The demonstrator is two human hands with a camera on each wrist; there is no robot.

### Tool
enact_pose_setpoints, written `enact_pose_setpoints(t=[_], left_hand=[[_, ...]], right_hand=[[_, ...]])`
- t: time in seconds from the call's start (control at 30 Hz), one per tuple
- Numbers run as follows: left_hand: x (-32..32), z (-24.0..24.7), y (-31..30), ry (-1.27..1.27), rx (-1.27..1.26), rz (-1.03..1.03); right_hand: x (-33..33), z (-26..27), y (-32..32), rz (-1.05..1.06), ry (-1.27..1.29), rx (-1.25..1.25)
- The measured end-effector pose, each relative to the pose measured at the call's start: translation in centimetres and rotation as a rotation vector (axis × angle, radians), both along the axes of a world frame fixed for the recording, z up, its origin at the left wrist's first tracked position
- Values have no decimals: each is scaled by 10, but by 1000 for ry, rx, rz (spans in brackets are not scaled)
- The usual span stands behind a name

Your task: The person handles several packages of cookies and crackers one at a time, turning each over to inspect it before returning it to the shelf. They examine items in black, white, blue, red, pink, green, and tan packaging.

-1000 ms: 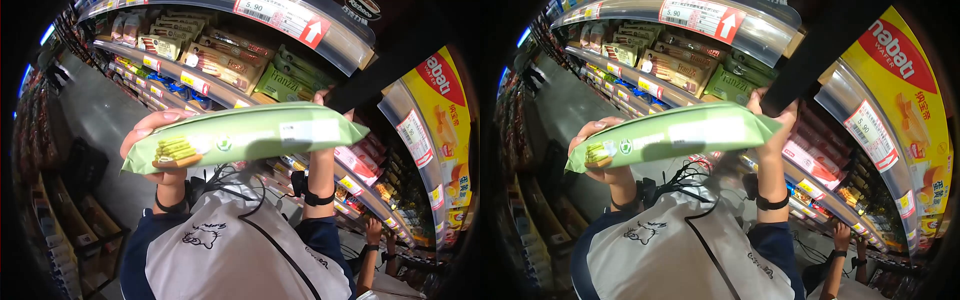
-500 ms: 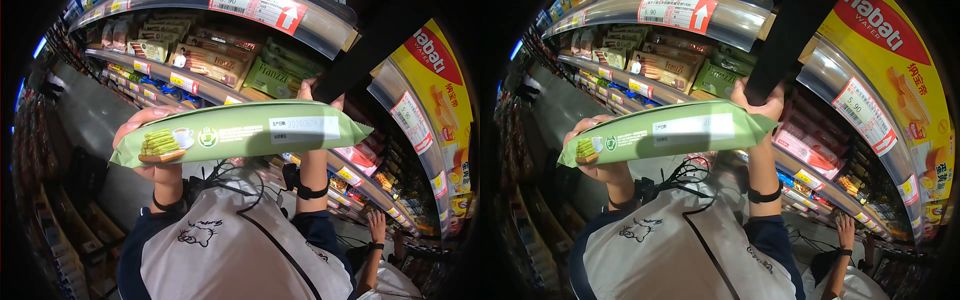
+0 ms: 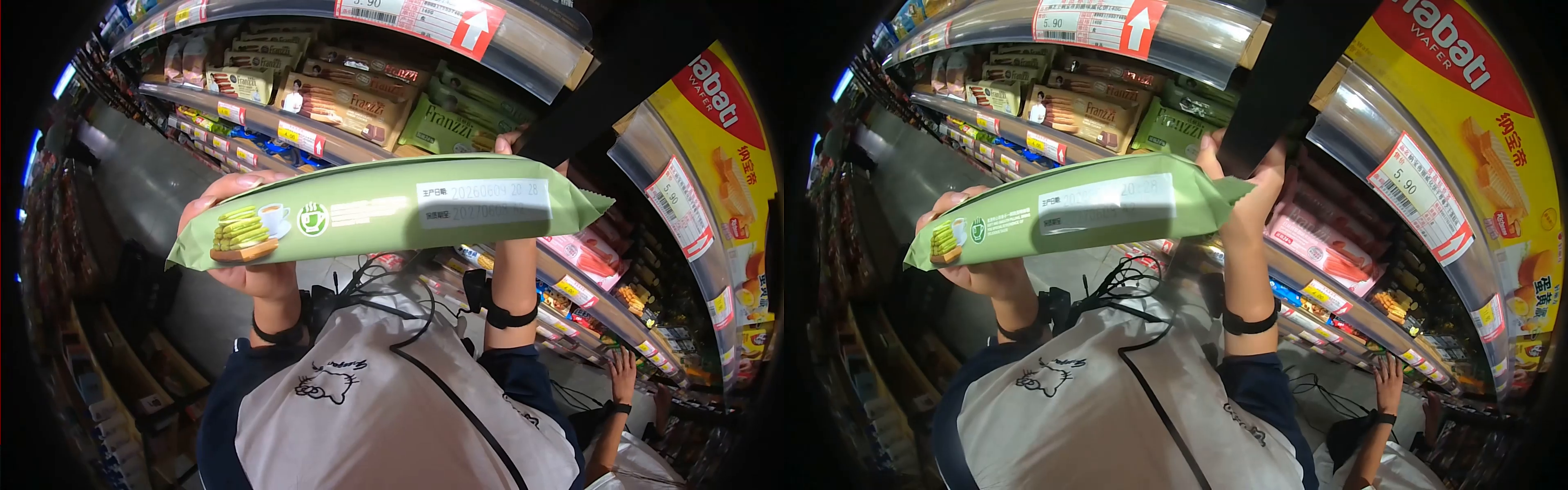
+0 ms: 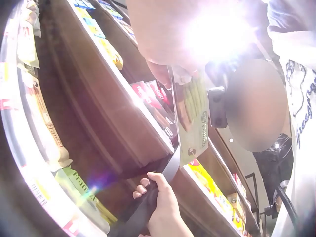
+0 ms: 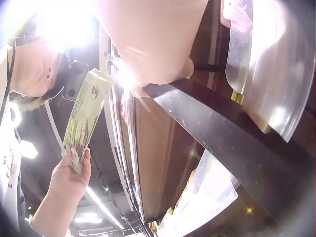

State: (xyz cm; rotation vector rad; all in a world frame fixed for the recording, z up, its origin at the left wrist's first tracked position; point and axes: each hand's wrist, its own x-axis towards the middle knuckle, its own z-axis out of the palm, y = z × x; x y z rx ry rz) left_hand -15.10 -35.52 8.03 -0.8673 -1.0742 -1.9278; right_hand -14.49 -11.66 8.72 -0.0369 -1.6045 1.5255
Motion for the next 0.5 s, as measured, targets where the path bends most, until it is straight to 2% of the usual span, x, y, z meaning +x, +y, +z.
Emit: enact_pose_setpoints(t=[0.17, 0.23, 0.33, 0.4, 0.5], left_hand=[[-7, -1, -4, 27, -40, 76], [-11, -1, -7, 45, -67, 91], [-26, -9, -27, 46, -152, 320], [-35, -6, -26, 102, -194, 367], [-41, -5, -18, 34, -391, 465]], right_hand=[[-1, -2, 4, 70, 20, -34], [3, 8, -4, 21, 31, -29], [7, 6, -1, 10, -23, 27], [4, -1, 2, 28, -28, 8], [3, -2, 2, -18, 3, 151]])
